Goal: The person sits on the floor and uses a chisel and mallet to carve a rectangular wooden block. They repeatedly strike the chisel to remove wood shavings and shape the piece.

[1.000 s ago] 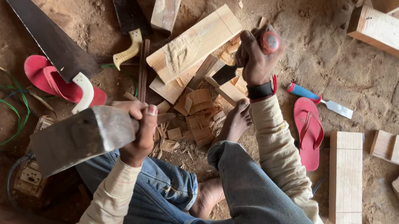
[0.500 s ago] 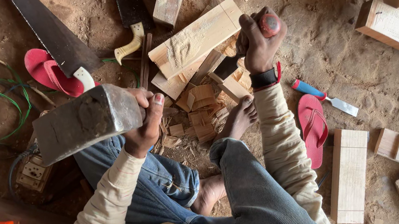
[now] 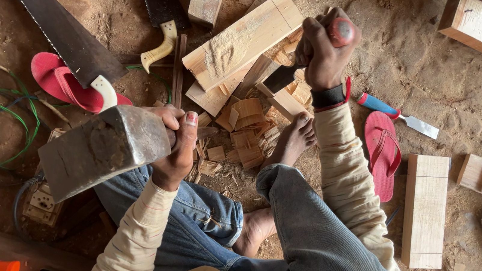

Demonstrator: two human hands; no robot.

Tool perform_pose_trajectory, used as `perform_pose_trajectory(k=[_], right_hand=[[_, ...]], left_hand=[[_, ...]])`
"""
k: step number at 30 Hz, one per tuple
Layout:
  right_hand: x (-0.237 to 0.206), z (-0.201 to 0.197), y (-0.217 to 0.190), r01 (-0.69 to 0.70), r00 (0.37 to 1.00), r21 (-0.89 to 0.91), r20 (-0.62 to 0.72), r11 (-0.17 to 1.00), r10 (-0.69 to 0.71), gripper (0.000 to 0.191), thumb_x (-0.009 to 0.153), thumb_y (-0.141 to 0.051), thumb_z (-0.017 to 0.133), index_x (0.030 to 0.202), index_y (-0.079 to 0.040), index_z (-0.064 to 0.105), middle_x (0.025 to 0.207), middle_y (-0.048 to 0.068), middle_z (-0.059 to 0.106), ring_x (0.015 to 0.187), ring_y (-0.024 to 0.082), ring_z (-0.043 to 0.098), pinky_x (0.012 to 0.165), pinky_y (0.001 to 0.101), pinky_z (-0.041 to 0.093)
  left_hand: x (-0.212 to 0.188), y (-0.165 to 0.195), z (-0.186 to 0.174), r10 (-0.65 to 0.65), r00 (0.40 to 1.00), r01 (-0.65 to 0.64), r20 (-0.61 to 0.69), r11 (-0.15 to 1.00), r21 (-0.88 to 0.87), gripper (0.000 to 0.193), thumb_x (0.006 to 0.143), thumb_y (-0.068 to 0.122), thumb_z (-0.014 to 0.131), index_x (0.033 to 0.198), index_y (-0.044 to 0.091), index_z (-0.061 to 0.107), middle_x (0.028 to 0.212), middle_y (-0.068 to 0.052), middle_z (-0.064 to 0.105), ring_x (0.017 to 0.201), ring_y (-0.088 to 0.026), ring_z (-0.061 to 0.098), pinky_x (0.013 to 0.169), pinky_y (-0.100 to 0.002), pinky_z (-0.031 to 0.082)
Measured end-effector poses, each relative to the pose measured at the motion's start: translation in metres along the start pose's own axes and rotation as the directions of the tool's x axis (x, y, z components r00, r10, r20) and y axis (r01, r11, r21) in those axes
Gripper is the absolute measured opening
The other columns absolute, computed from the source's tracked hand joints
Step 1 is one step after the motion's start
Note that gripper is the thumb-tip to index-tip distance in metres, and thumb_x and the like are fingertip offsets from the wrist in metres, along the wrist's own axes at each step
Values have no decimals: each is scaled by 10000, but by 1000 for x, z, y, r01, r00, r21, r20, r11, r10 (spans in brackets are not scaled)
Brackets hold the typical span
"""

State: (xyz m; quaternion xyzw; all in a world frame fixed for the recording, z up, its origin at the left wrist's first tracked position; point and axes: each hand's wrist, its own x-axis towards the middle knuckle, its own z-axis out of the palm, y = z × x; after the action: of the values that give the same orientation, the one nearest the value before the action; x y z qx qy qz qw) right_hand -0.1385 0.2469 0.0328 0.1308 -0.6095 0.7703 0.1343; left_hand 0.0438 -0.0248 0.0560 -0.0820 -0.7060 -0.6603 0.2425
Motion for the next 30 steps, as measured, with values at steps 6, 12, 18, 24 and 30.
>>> perform_pose_trajectory(k=[6,12,18,24,30], right_hand=[[-8,4,19,30,1000,-115,7,993,-29,130,916,-54,683,827,-51,589,596,65,601,410,129,563,402,307,500],[-43,19,23,220,974,-170,85,961,-208,117,792,-121,687,855,-80,598,714,36,648,564,139,633,532,321,574],[-52,23,16,135,991,-404,50,905,-126,209,782,-170,776,859,-73,607,773,16,661,653,153,635,646,312,568],[-61,15,35,282,959,-549,136,787,-249,261,799,-162,770,1009,-46,665,1001,94,712,938,205,688,905,408,562],[-62,16,51,158,987,6,9,987,-158,443,732,-206,779,1108,-108,565,984,80,665,869,171,677,767,335,605]], left_hand=[[0,-25,-2,3,995,7,103,995,-96,218,1038,168,678,907,90,522,649,28,482,478,-79,423,465,-220,377],[43,16,13,95,953,-123,288,989,79,215,1025,158,682,1070,-48,642,868,-127,684,731,-175,654,677,-295,564],[120,131,2,-6,826,215,564,928,-305,247,1113,147,625,1234,-67,598,1189,-156,718,1136,-187,736,973,-314,653],[134,69,48,-25,690,-534,724,657,532,229,967,155,738,1095,-13,649,710,-153,660,575,-276,637,577,-431,532],[107,81,54,-73,752,-214,656,913,347,180,945,93,717,1055,-22,635,758,-117,681,591,-185,667,542,-338,563]])
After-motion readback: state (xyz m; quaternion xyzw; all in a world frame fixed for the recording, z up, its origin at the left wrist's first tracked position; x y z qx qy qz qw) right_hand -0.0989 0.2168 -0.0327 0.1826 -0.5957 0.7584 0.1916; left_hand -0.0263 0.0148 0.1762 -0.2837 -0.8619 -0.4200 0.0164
